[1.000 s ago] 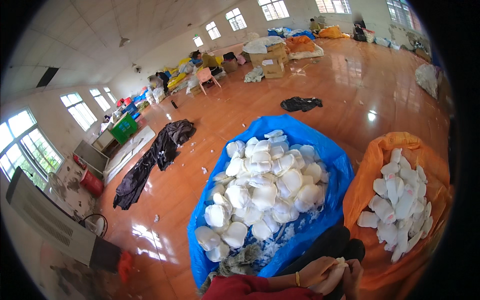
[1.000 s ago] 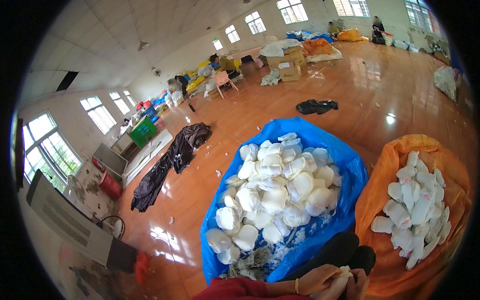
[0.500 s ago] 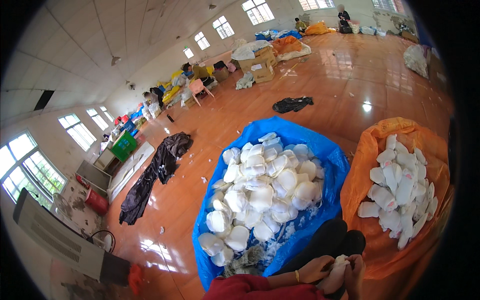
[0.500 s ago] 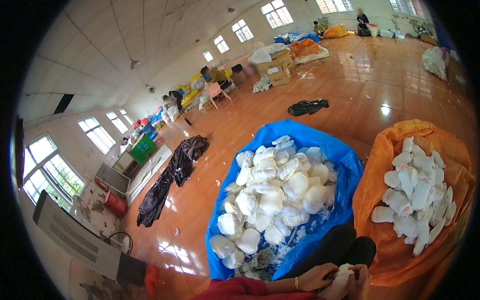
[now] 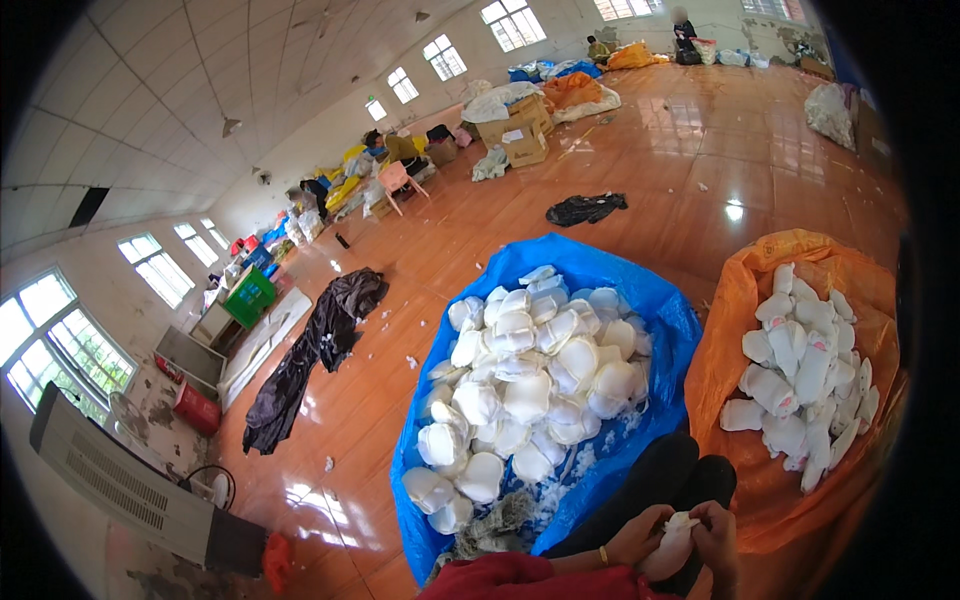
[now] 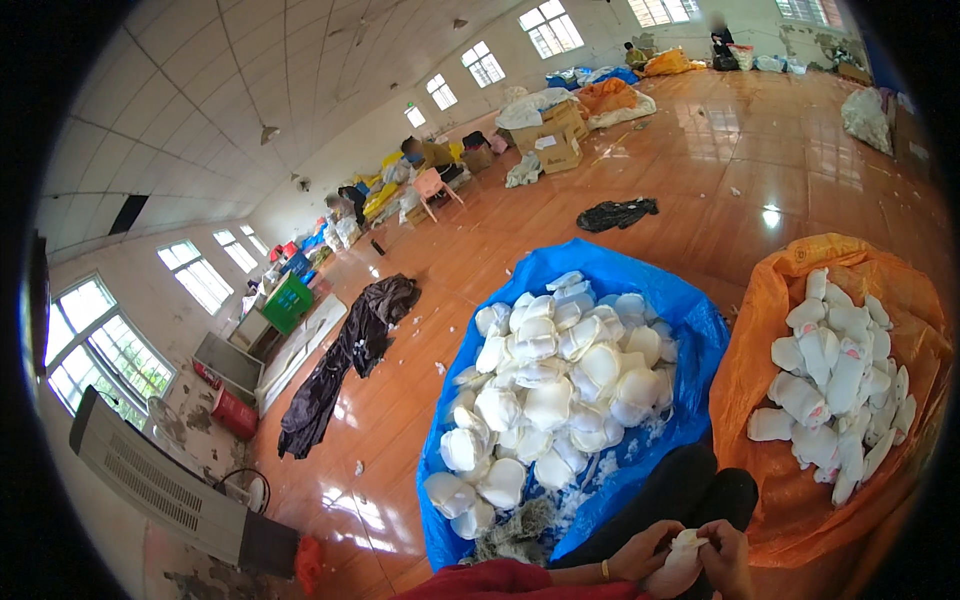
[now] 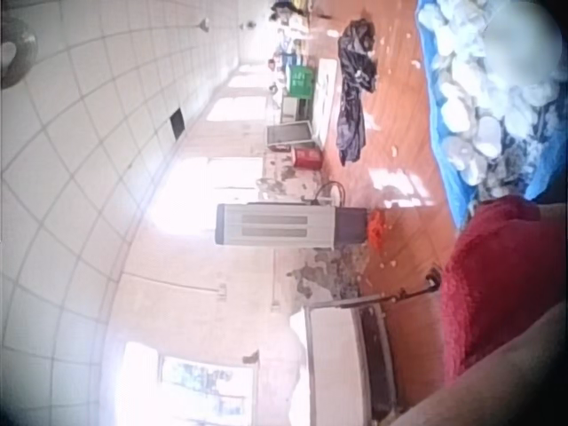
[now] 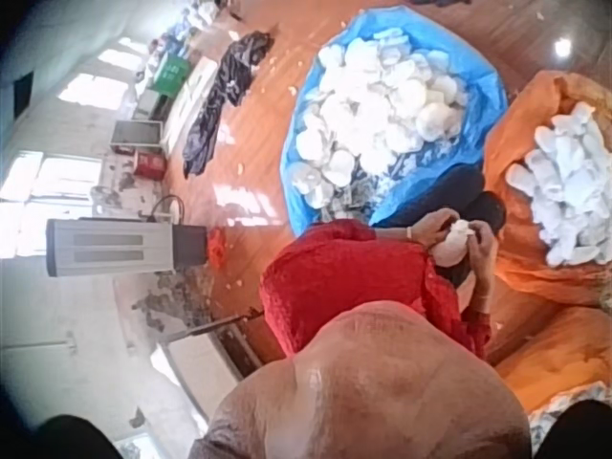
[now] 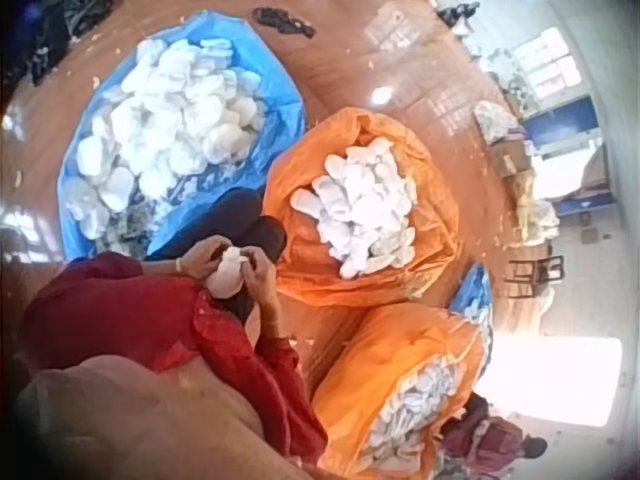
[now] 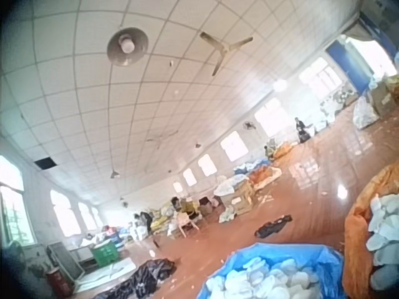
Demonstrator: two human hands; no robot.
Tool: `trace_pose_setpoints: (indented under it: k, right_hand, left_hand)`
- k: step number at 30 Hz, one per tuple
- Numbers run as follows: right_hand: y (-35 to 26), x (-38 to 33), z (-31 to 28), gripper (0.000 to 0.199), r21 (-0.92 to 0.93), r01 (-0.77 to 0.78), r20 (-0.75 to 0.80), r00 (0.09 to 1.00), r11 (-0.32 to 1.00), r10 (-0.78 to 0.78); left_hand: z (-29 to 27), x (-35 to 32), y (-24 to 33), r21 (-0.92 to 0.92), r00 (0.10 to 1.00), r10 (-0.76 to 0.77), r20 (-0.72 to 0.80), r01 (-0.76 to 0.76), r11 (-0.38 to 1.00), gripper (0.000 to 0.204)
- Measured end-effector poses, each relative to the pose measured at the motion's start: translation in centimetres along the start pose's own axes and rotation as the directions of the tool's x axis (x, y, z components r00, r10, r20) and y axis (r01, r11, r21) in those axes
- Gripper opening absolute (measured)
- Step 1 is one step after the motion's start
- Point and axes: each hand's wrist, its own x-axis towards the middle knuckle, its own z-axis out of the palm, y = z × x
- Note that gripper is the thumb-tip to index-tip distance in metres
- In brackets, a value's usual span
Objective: The person sits on the floor and repeatedly picks up white cushion-like items, opens them, and stuffs them with white fluffy material. The person places the finished items into a large orange bag. Other workers are visible in the background performing similar tasks.
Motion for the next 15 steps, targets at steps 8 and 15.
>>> trace_pose_setpoints:
  k: [8, 15]
  right_hand:
    - [0.3, -0.4, 0.1, 0.016, 0.339, -0.328, 0.231, 0.938, 0.882, 0.259]
    - [1.0, -1.5, -1.0, 0.019, 0.382, -0.287, 0.237, 0.949, 0.879, 0.207]
  left_hand:
    - [-1.3, 2.0, -0.5, -0.289, 0.934, -0.066, 0.351, 0.175, 0.941, 0.033]
    - [-1.8, 1.8, 2.5, 0.035, 0.938, -0.055, 0.342, 0.045, 0.998, 0.019]
